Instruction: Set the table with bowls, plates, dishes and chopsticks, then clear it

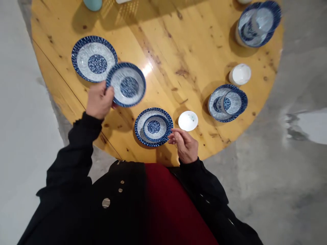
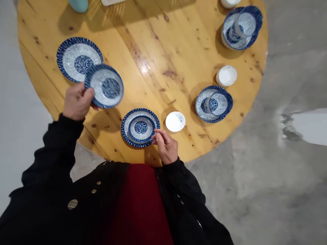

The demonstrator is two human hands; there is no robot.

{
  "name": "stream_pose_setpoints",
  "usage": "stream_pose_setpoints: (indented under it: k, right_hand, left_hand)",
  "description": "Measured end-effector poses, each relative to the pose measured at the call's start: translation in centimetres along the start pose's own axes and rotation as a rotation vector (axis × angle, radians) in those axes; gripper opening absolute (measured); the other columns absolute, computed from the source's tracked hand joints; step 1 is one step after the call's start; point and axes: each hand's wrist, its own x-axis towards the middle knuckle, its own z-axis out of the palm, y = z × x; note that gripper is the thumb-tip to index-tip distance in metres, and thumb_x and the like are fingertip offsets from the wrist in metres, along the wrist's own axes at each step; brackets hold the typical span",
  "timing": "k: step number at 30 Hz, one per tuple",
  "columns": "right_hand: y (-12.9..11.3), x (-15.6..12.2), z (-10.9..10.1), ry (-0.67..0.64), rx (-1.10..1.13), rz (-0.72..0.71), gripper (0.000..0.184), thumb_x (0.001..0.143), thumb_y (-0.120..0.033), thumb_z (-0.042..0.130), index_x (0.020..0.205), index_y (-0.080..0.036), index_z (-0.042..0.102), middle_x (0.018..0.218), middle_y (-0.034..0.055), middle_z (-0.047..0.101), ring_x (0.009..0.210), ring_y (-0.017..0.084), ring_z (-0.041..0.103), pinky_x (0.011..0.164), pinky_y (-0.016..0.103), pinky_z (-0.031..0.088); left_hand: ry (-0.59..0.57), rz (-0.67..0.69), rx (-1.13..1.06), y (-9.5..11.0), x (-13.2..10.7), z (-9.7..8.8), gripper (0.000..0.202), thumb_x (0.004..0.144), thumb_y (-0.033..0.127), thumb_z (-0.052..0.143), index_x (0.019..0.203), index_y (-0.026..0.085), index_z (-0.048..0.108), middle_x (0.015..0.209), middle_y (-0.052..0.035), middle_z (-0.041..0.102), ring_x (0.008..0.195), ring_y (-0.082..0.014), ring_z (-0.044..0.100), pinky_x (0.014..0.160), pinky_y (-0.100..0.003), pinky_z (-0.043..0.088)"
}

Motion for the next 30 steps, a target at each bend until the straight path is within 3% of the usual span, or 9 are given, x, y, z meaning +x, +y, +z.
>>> stream_pose_setpoints:
  k: [3, 5, 9, 12, 15, 18, 23, 30]
  right_hand:
    - [-1.7, 1.3, 0.5, -0.043, 0.002, -0.071, 0.039, 0.099, -0.045, 0.042, 0.118, -0.018, 0.062, 0.075, 0.0018, 0.066, 0.057, 0.012, 0.062, 0.056, 0.026, 0.053]
    - [-1.9, 1.7, 0.4, -0.052, -0.105, -0.107, 0.044, 0.099, -0.047, 0.041, 0.125, -0.017, 0.058, 0.073, 0.0018, 0.065, 0.056, 0.013, 0.061, 0.056, 0.027, 0.052]
    - [0.1, 2.1, -0.2, -0.021, -0.476, -0.191, 0.047, 0.097, -0.048, 0.041, 0.121, -0.012, 0.061, 0.079, 0.0082, 0.069, 0.067, 0.019, 0.065, 0.064, 0.031, 0.052]
    - [2.3, 2.3, -0.1, -0.029, -0.646, -0.215, 0.045, 0.097, -0.042, 0.037, 0.113, -0.011, 0.064, 0.077, 0.0103, 0.07, 0.07, 0.021, 0.066, 0.065, 0.03, 0.049]
    - [3.6, 2.7, 0.4, -0.011, -0.721, -0.2, 0.043, 0.096, -0.038, 0.037, 0.114, -0.01, 0.064, 0.075, 0.011, 0.07, 0.069, 0.022, 0.065, 0.065, 0.029, 0.048]
    - [3.8, 3.1, 1.0, 0.042, -0.735, -0.207, 0.043, 0.095, -0.037, 0.038, 0.119, -0.011, 0.063, 0.087, 0.0137, 0.072, 0.073, 0.023, 0.066, 0.068, 0.03, 0.049]
    - [3.6, 3.7, 1.8, -0.047, -0.774, -0.13, 0.047, 0.096, -0.036, 0.037, 0.129, -0.012, 0.059, 0.082, 0.0132, 0.069, 0.071, 0.025, 0.065, 0.07, 0.034, 0.049]
    - [2.6, 4.8, 2.1, -0.173, -0.807, 0.014, 0.045, 0.096, -0.037, 0.038, 0.124, -0.009, 0.06, 0.077, 0.0169, 0.069, 0.074, 0.029, 0.066, 0.072, 0.037, 0.048]
  left_hand:
    - [-0.191, -0.009, -0.048, 4.5, -4.8, 3.0, 0.024, 0.091, 0.026, 0.045, 0.068, 0.019, 0.049, 0.052, 0.0031, 0.053, 0.053, -0.0117, 0.055, 0.053, -0.021, 0.042]
    - [-0.267, -0.031, -0.008, 6.4, -7.3, 5.1, 0.023, 0.091, 0.026, 0.044, 0.071, 0.019, 0.054, 0.056, 0.0009, 0.056, 0.056, -0.0136, 0.057, 0.057, -0.023, 0.042]
    - [-0.357, -0.165, 0.158, 7.6, -10.0, 8.3, 0.025, 0.092, 0.029, 0.044, 0.099, 0.018, 0.065, 0.068, -0.0059, 0.064, 0.067, -0.0203, 0.064, 0.069, -0.027, 0.045]
    - [-0.376, -0.24, 0.255, 7.7, -10.8, 9.7, 0.04, 0.092, 0.031, 0.045, 0.126, 0.015, 0.058, 0.081, -0.0113, 0.071, 0.077, -0.0248, 0.068, 0.073, -0.028, 0.045]
    - [-0.369, -0.265, 0.331, 7.8, -10.9, 10.4, 0.048, 0.093, 0.033, 0.046, 0.136, 0.013, 0.051, 0.086, -0.0131, 0.073, 0.08, -0.0254, 0.069, 0.073, -0.027, 0.045]
    - [-0.367, -0.244, 0.478, 8.0, -10.7, 10.6, 0.05, 0.095, 0.035, 0.041, 0.14, 0.013, 0.048, 0.084, -0.0139, 0.073, 0.08, -0.0263, 0.07, 0.073, -0.028, 0.045]
    - [-0.427, -0.224, 0.702, 7.7, -9.9, 10.3, 0.057, 0.096, 0.039, 0.032, 0.144, 0.01, 0.041, 0.082, -0.0189, 0.072, 0.077, -0.0325, 0.07, 0.072, -0.034, 0.047]
    - [-0.406, -0.079, 0.815, 6.8, -8.7, 9.6, 0.052, 0.096, 0.043, 0.031, 0.13, 0.014, 0.058, 0.068, -0.0159, 0.07, 0.068, -0.0301, 0.068, 0.067, -0.033, 0.047]
